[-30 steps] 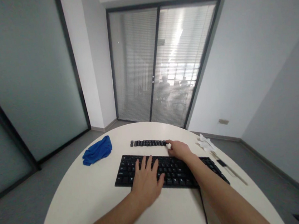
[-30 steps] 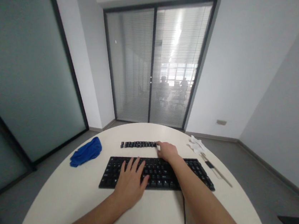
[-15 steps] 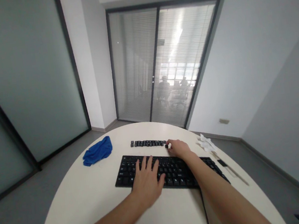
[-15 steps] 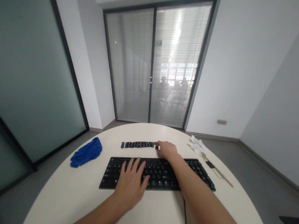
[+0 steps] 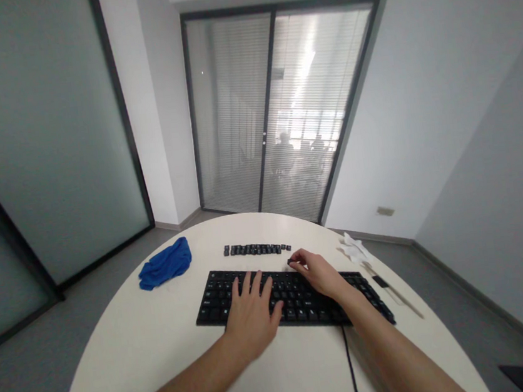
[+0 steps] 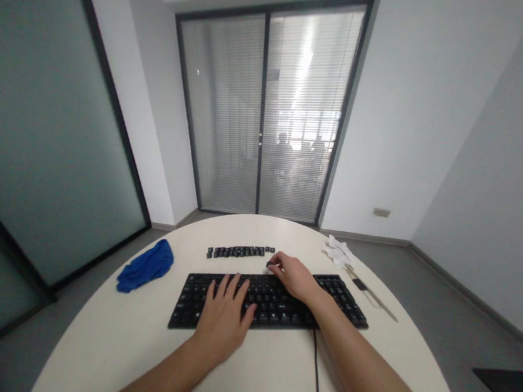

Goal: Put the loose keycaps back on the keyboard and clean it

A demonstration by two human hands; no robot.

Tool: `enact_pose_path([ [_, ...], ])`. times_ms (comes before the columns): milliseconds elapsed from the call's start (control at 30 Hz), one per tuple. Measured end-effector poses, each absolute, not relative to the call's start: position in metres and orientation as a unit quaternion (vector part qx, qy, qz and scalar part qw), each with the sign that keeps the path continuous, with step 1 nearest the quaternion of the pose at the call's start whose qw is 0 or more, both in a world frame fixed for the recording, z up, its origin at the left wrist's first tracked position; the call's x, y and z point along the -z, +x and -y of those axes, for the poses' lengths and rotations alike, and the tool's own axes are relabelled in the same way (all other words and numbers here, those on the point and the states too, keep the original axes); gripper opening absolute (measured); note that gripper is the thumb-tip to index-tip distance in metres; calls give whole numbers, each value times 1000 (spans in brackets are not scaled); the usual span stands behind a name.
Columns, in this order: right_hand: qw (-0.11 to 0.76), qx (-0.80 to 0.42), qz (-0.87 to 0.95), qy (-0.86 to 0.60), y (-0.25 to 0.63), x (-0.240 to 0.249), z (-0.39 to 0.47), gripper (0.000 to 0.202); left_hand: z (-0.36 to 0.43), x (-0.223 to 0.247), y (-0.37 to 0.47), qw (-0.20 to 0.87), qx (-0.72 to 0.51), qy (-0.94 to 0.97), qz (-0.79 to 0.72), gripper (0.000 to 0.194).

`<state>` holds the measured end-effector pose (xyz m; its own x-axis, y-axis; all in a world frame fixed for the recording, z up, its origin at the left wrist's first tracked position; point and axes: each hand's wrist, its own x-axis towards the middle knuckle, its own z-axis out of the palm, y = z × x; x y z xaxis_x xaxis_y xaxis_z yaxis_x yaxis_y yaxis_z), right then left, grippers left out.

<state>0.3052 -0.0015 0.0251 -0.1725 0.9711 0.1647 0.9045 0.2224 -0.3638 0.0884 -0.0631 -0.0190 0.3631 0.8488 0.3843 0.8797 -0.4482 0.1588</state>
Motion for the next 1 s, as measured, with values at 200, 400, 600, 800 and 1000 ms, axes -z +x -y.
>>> enact_pose_path([
  [200,228,-153,784,-556,310,-18,30,20,64,16,88,34,201,-826,526,53],
  [400,227,-117,798,-546,315,-10,33,21,63,18,89,34,197,-826,527,53],
  [600,240,-117,799,-539,313,-6,29,23,64,17,89,31,194,-826,528,53],
  [800,216,-98,806,-542,309,-6,29,23,64,15,89,32,195,-827,526,53],
  [1000,178,-42,834,-521,307,-12,31,15,64,15,89,29,189,-826,530,53],
])
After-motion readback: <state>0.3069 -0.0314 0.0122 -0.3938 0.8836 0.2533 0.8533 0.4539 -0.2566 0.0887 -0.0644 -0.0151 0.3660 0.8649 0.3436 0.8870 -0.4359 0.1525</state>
